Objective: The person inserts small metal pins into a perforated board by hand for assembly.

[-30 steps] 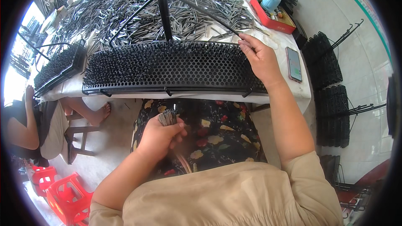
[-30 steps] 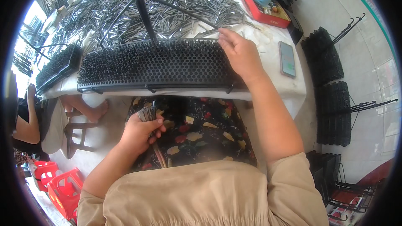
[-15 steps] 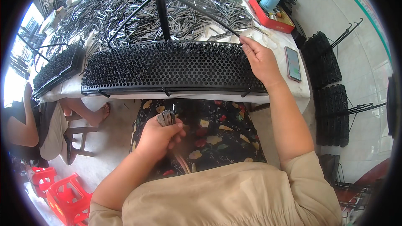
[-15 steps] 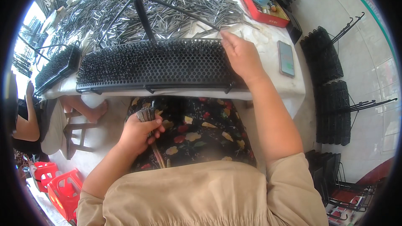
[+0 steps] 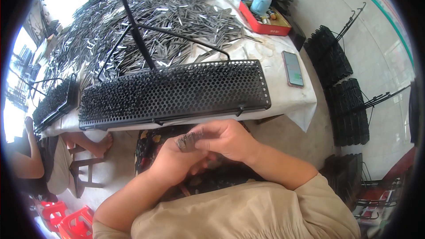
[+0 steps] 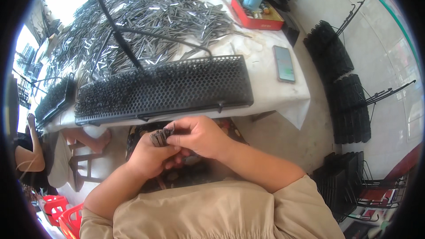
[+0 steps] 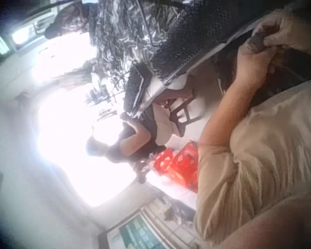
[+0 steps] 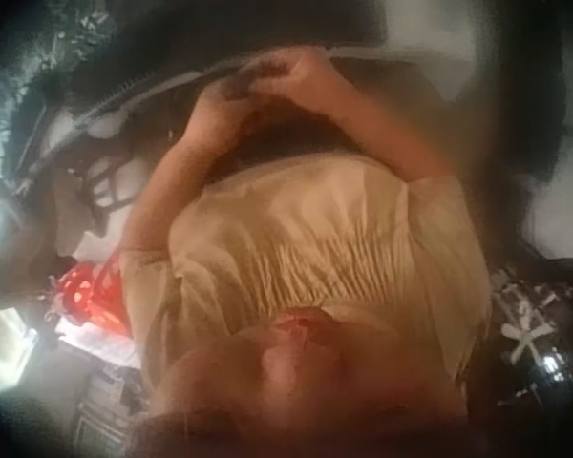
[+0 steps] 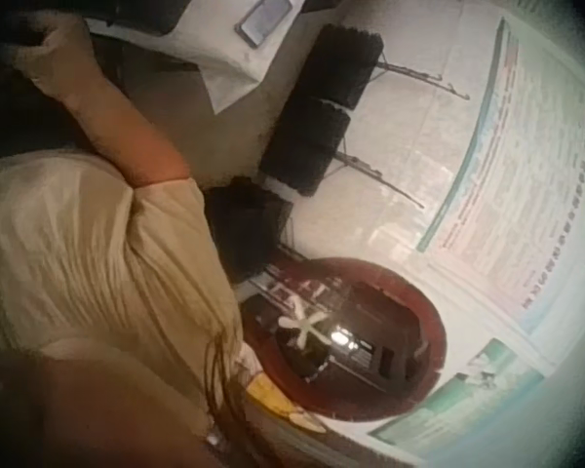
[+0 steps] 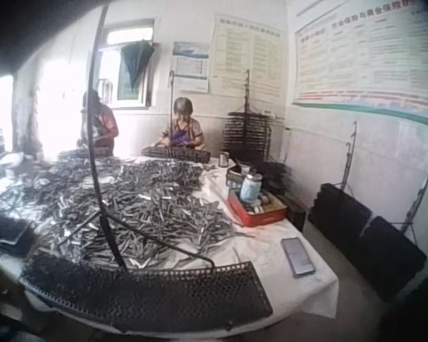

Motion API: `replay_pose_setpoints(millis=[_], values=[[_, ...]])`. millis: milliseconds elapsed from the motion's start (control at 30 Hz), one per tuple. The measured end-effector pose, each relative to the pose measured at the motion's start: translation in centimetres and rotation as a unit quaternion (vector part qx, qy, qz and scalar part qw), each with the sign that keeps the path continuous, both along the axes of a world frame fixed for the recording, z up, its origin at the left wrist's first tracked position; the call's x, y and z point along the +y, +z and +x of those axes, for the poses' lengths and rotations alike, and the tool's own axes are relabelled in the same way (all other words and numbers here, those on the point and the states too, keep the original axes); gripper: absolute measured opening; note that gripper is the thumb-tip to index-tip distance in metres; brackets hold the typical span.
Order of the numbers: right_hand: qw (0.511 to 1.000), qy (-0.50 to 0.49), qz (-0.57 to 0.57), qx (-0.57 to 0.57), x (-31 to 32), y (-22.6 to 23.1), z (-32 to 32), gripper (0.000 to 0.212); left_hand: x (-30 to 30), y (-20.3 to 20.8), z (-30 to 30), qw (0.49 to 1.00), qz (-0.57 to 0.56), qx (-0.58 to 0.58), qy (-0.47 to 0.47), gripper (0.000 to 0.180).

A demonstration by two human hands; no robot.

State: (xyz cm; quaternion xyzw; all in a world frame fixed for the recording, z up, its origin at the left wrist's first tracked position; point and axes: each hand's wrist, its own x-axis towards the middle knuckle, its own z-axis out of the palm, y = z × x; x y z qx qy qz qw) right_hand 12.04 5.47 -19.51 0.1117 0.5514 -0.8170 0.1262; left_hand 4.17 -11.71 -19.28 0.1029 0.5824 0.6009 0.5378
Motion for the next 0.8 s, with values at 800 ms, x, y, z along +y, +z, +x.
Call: replay_pose_setpoints(millis=[800], values=[[0.99,-0.124,0.015,0.066,3.3,-1.7,0.0,0.038,3.9,-1.3,0.4,0.993,-0.023,-0.07,0.093,0.011]])
